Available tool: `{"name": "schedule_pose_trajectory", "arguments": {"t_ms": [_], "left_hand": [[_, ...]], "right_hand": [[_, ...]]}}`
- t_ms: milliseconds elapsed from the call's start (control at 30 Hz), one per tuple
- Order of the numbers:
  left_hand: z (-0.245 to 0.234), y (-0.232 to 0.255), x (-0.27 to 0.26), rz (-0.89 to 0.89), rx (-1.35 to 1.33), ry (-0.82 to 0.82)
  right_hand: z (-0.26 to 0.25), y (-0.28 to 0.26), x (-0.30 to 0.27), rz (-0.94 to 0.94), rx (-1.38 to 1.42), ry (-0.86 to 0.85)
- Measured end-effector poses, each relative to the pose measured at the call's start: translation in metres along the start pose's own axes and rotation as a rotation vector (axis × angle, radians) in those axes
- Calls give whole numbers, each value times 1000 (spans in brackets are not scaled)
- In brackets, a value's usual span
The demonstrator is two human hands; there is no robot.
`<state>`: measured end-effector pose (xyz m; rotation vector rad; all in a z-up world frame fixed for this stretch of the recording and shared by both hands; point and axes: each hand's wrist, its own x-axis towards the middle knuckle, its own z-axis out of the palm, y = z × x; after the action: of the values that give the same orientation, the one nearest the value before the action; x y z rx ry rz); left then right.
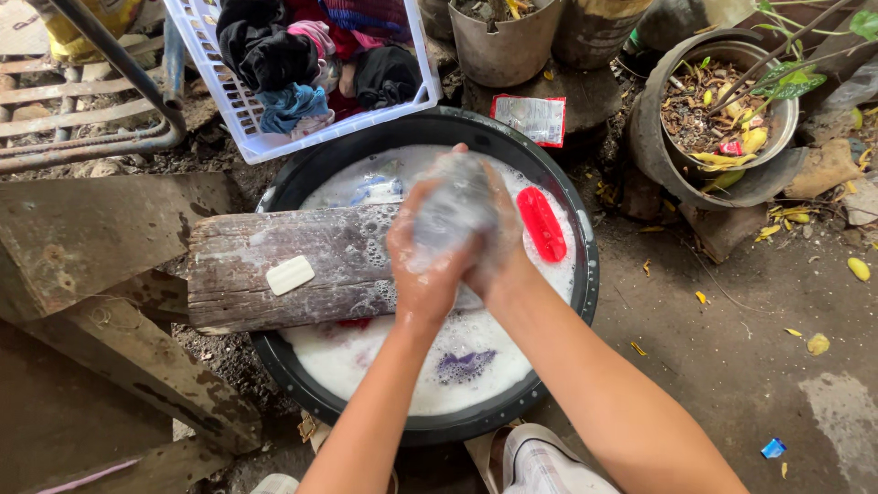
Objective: The person washes clothes in a basin of soapy water by scrubbing garments against a wooden washboard with a brush and by hand, then wringing them out.
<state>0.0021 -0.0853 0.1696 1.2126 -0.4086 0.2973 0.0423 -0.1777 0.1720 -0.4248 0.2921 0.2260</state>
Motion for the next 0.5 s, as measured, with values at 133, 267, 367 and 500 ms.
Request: {"name": "schedule_pose_trajectory", "arguments": {"t_ms": [133, 267, 367, 500], "left_hand": [[10, -10, 12, -345, -405, 429], [-2, -27, 13, -652, -787, 630], [-19, -47, 8, -806, -843, 661], [-35, -58, -5, -893, -948, 600]], "right_hand": [[11, 12, -7, -202, -242, 64], [3, 27, -2, -634, -726, 225], [-11, 32, -16, -948, -1291, 15], [-10, 35, -23, -1117, -1534, -69]]}}
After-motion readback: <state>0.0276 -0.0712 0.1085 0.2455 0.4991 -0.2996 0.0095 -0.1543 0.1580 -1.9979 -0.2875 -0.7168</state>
